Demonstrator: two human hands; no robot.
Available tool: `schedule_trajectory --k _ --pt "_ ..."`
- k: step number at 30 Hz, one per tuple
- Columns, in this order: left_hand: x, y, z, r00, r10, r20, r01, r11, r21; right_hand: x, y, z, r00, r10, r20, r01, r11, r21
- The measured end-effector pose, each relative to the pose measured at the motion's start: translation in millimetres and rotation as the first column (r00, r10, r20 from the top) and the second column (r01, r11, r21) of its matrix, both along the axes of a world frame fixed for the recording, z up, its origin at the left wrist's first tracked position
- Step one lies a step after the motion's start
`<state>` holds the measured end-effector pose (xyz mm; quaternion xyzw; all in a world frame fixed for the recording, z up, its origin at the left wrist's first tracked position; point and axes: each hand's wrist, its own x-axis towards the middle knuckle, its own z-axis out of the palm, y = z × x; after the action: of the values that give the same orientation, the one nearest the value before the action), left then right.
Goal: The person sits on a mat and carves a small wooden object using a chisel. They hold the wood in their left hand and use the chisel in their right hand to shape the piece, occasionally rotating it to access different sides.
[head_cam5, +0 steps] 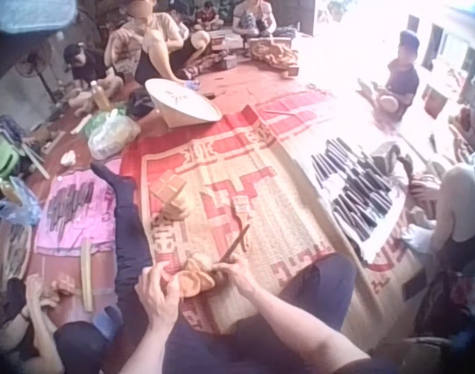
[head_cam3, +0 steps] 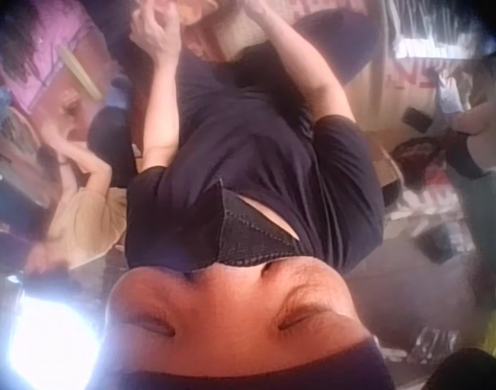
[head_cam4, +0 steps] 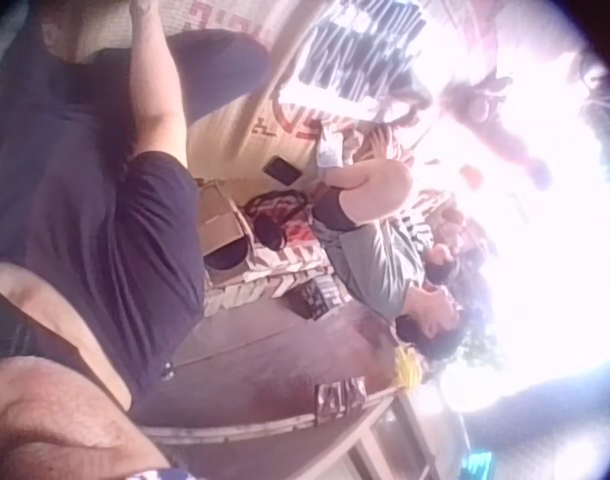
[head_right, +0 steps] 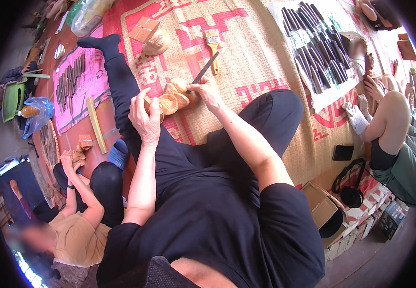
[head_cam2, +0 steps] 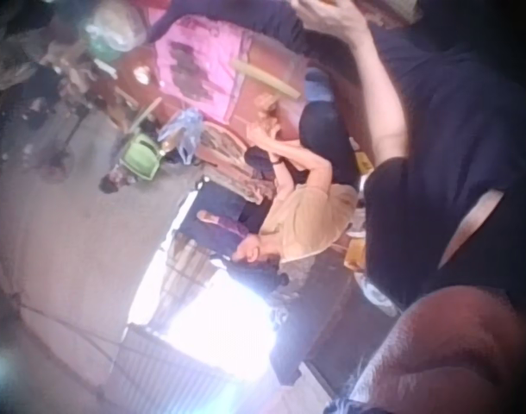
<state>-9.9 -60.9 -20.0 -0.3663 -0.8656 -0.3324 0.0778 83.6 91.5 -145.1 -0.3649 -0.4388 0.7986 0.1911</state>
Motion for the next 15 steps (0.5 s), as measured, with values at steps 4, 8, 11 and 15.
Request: schedule_trajectory --k 4,8,11,15 --pt "-0.5 -1.1 -1.4 1.0 0.006 -0.017 -0.006 1.0 0.001 -0.9 -3.0 5.1 0.999 -0.041 -0.003 0.041 0.997 -0.07" --pt "0.3 -0.8 -1.2 0.999 0.008 -0.032 -0.008 1.0 -0.002 -1.4 -4.5 11.1 0.999 -0.031 0.027 0.033 0.996 -0.083" --pt "0.8 -0.7 -1.4 0.999 0.008 -0.046 -0.008 1.0 -0.009 -2.4 -5.2 14.5 1.0 -0.025 -0.004 0.025 0.998 -0.058" --pt "-1.7 -2.1 -2.9 1.0 -0.007 -0.031 0.007 1.0 0.021 0.5 5.0 4.8 0.987 -0.146 0.073 0.155 0.979 -0.135"
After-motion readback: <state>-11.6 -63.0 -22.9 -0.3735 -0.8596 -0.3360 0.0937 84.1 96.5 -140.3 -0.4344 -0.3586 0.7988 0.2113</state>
